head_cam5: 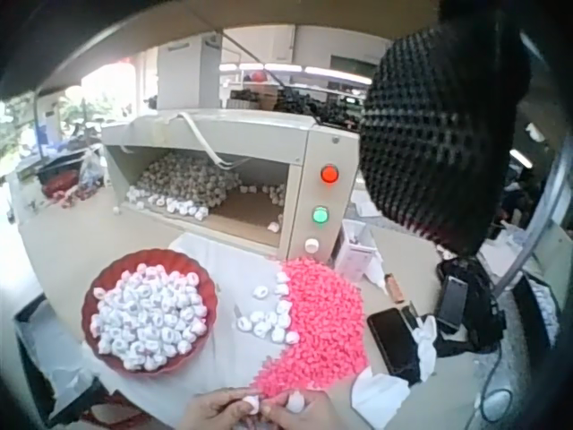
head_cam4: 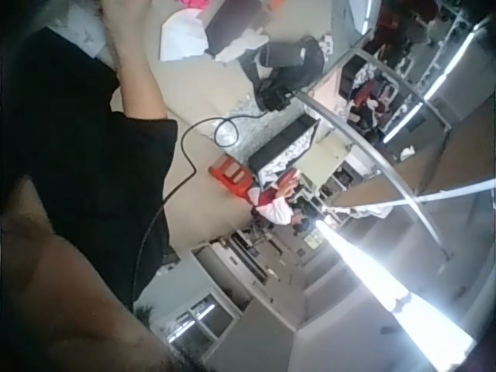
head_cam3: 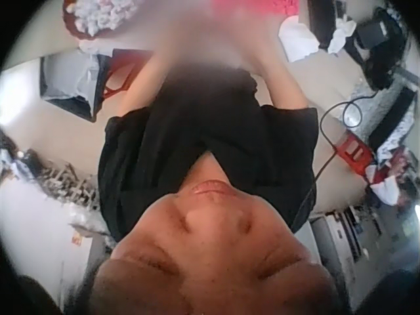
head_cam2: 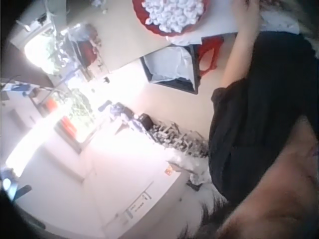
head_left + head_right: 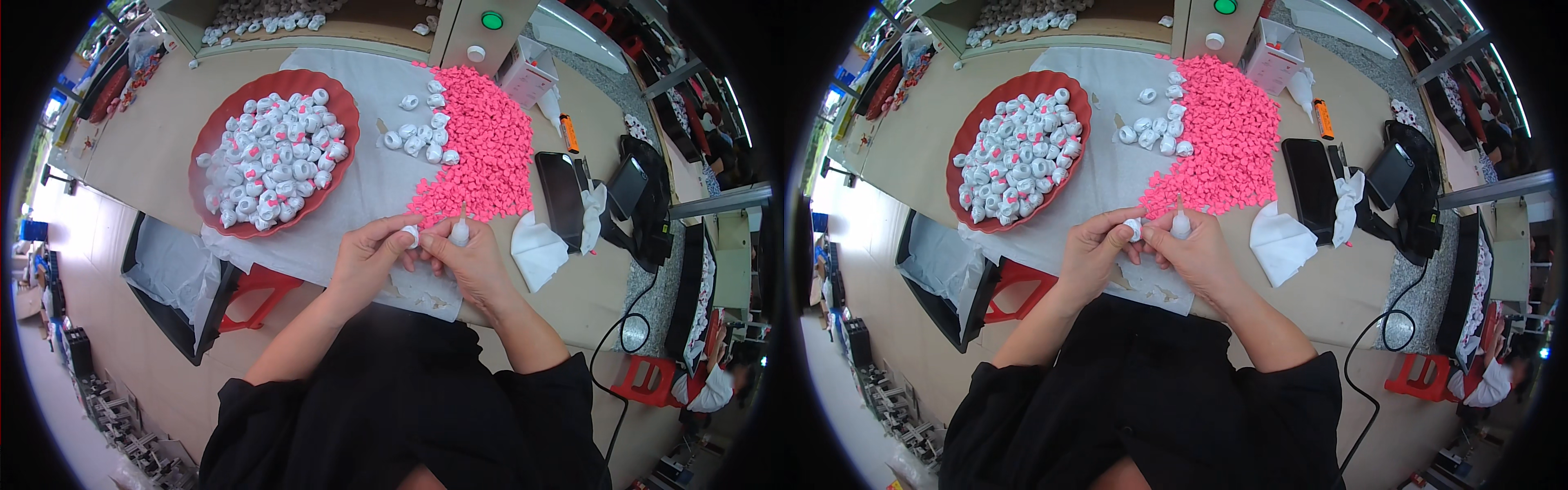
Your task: The person repeatedly picks up small white cylindrical objects, applies a pink substance from a small bottle, and places the finished items into a red bowl. The process is repetitive and performed one item at a time.
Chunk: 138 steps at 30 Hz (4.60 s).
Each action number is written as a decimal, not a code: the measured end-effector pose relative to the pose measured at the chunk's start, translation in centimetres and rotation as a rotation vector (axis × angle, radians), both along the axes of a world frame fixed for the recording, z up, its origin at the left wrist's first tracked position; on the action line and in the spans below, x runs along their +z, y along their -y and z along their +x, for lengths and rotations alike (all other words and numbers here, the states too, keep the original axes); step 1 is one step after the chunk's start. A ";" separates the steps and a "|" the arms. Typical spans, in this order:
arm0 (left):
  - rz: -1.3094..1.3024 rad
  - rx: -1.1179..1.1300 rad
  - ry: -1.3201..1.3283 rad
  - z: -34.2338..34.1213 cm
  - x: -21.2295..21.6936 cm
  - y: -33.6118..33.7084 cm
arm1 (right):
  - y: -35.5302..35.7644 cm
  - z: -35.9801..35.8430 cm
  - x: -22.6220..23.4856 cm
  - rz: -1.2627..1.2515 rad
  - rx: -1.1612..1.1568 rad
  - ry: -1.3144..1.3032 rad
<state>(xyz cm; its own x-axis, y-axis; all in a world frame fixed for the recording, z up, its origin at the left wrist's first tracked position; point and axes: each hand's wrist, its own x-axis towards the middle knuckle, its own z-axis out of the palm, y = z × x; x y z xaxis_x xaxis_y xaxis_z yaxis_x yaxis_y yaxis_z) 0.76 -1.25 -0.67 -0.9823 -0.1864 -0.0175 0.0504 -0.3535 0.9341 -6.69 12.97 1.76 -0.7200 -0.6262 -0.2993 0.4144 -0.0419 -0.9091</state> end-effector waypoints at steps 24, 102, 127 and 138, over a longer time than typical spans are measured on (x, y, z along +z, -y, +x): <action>0.145 -0.106 0.075 -0.8 0.8 0.6 | -0.3 -0.5 -1.0 0.082 -0.097 -0.687; 0.012 -0.288 0.134 -0.9 1.9 0.7 | -2.4 0.3 0.9 0.177 0.087 -0.384; -0.007 -0.264 0.126 -0.7 1.6 0.6 | -1.5 1.2 0.4 0.184 -0.070 -0.453; -0.053 -0.272 0.101 -0.5 1.4 0.6 | -1.5 1.3 -0.3 0.176 -0.084 -0.468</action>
